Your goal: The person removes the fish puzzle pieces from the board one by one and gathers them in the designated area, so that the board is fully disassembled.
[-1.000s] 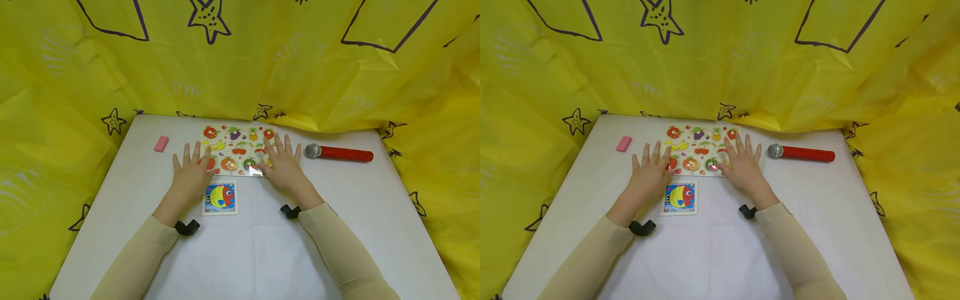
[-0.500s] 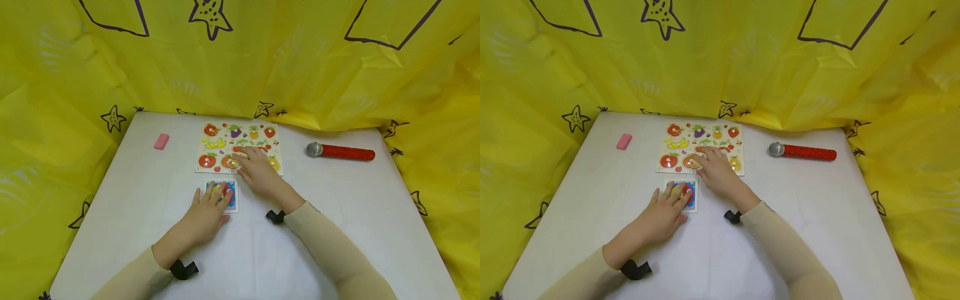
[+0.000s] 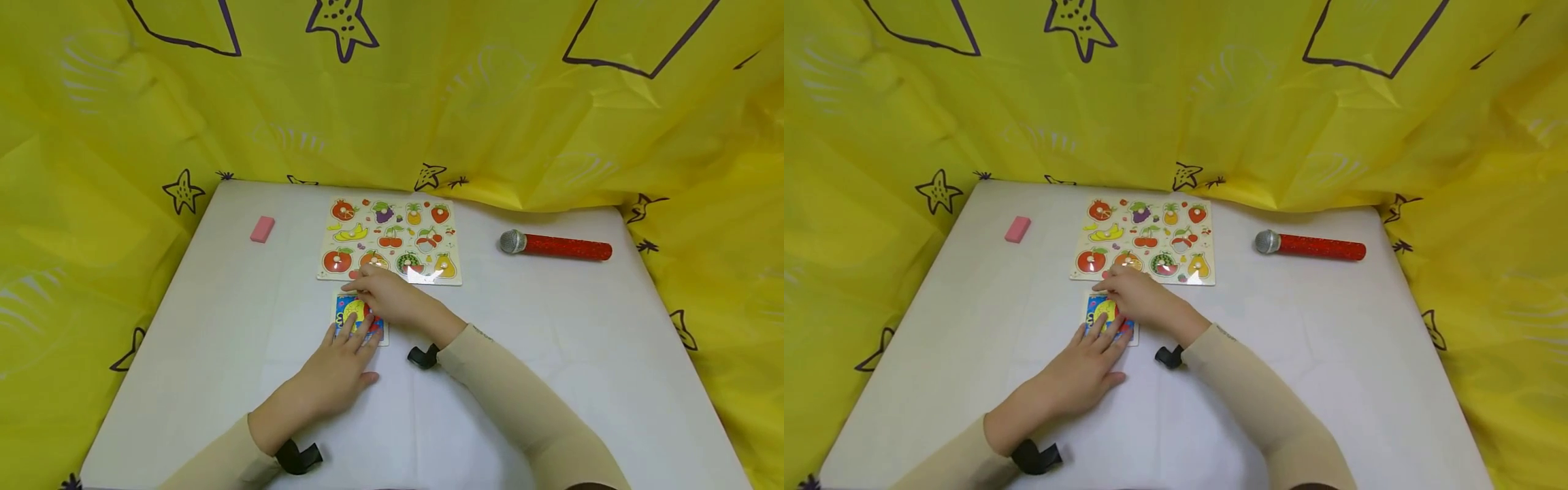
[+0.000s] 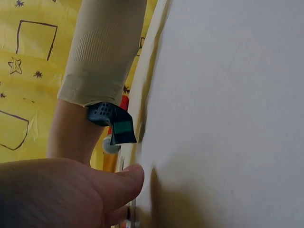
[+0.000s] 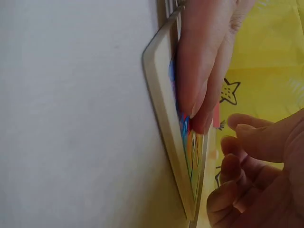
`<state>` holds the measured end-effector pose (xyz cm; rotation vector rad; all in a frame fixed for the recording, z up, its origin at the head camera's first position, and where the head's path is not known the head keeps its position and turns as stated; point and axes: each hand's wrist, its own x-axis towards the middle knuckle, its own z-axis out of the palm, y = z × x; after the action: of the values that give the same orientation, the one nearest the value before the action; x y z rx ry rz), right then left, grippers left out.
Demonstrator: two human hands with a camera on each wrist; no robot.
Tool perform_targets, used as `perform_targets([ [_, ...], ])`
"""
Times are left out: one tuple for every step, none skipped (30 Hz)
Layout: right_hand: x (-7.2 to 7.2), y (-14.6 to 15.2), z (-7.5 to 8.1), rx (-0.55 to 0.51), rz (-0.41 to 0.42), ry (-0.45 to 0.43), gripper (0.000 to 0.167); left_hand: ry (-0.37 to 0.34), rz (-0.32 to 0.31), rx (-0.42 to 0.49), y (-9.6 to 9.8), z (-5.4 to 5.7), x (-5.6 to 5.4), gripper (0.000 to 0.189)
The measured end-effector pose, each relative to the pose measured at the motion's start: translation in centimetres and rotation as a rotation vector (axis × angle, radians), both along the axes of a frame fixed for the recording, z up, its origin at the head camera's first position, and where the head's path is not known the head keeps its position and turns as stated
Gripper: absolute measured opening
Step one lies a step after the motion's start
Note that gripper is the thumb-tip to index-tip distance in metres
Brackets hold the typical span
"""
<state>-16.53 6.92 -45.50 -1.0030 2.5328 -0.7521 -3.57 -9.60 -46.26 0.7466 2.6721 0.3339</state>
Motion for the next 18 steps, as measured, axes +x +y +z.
perform_targets([
  [-0.03,-0.2,-0.07,0.012,0.003,-0.011,0.034,0.001,-0.005,0.006,-0.17,-0.08,-0.05,0.073],
  [-0.04,-0.37,-0.16,0.026,0.005,-0.02,0.035,0.004,-0.01,0.013,-0.34,-0.16,-0.09,0.073],
  [-0.05,-0.51,-0.28,0.038,0.006,-0.029,0.035,0.005,-0.015,0.021,-0.48,-0.21,-0.12,0.072],
  [-0.04,-0.62,-0.35,0.049,0.005,-0.035,0.035,0.007,-0.021,0.027,-0.58,-0.29,-0.16,0.072],
  [-0.04,-0.71,-0.45,0.058,0.004,-0.039,0.036,0.008,-0.026,0.033,-0.66,-0.36,-0.2,0.072],
  [-0.04,-0.77,-0.54,0.067,0.002,-0.039,0.036,0.007,-0.028,0.04,-0.71,-0.41,-0.22,0.072],
  [-0.04,-0.8,-0.61,0.071,0.0,-0.041,0.036,0.005,-0.028,0.047,-0.76,-0.41,-0.21,0.072],
  [-0.03,-0.83,-0.68,0.073,-0.002,-0.041,0.036,0.004,-0.029,0.052,-0.78,-0.39,-0.2,0.072],
  [-0.03,-0.84,-0.7,0.07,-0.004,-0.046,0.036,0.0,-0.028,0.056,-0.79,-0.36,-0.2,0.072],
  [-0.04,-0.84,-0.7,0.066,-0.007,-0.051,0.036,-0.004,-0.025,0.06,-0.81,-0.33,-0.19,0.072],
  [-0.04,-0.84,-0.69,0.059,-0.009,-0.058,0.035,-0.008,-0.022,0.065,-0.82,-0.28,-0.16,0.072],
  [-0.04,-0.83,-0.67,0.053,-0.01,-0.068,0.035,-0.013,-0.018,0.068,-0.85,-0.23,-0.12,0.072],
  [-0.04,-0.81,-0.65,0.047,-0.013,-0.078,0.035,-0.016,-0.017,0.069,-0.88,-0.22,-0.08,0.072],
  [-0.05,-0.8,-0.62,0.043,-0.016,-0.086,0.035,-0.019,-0.015,0.07,-0.91,-0.2,-0.05,0.072],
  [-0.04,-0.8,-0.58,0.04,-0.019,-0.094,0.036,-0.019,-0.014,0.075,-0.94,-0.21,-0.02,0.073],
  [-0.04,-0.8,-0.56,0.038,-0.021,-0.1,0.036,-0.02,-0.014,0.076,-0.98,-0.22,0.03,0.073],
  [-0.04,-0.81,-0.56,0.035,-0.02,-0.108,0.036,-0.018,-0.014,0.077,-1.02,-0.24,0.08,0.073],
  [-0.05,-0.83,-0.55,0.033,-0.02,-0.117,0.036,-0.018,-0.015,0.078,-1.06,-0.27,0.11,0.073],
])
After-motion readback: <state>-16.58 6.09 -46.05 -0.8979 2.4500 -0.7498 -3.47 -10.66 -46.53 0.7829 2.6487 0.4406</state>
